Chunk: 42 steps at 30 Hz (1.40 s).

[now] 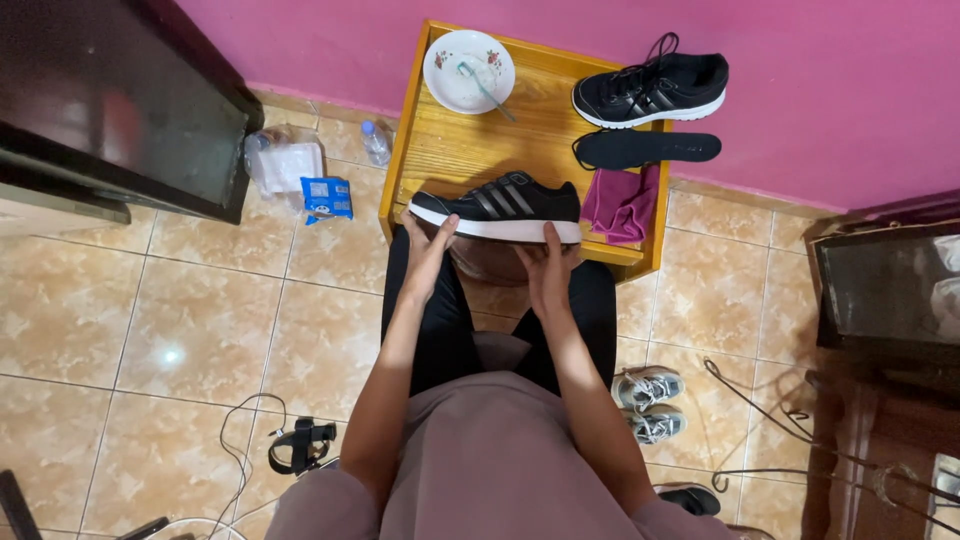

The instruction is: The person removes the laces and insole from a black sneaker, then uses a toothbrush to scrub the shoe's surface. The laces and insole are placed on a small wooden table alongside a plate and cloth.

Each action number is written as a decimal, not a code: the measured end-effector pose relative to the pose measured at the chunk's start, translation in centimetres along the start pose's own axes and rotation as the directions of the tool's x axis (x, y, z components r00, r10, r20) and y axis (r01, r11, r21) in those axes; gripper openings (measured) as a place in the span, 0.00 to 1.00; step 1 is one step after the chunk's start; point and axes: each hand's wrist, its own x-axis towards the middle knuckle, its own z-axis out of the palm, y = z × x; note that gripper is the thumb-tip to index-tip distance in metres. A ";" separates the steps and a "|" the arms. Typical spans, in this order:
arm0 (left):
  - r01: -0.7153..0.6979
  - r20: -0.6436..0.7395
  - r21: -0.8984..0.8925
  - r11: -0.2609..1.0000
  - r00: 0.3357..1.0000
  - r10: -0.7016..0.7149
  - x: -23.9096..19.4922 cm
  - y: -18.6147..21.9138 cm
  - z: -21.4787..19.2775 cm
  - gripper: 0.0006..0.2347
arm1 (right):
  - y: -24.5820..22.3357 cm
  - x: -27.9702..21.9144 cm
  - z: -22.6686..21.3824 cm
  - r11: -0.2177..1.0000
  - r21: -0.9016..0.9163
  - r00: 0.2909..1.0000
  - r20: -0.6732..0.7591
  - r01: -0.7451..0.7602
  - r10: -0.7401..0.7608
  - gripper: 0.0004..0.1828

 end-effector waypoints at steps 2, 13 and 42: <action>-0.015 -0.064 0.067 0.998 0.998 0.020 1.5 -2.5 -1.0 0.39 | 0.6 1.5 -2.3 0.998 -0.065 1.000 0.017 -0.009 0.011 0.54; -0.224 -0.006 0.104 0.969 0.974 0.226 4.0 -2.2 -2.2 0.36 | -2.0 4.1 -6.4 0.741 -0.649 0.959 0.281 0.172 0.024 0.42; -0.597 0.471 0.710 0.374 0.797 0.379 4.3 -3.6 -3.1 0.29 | 0.6 5.1 -4.0 0.332 -0.829 0.890 0.385 0.450 -0.245 0.09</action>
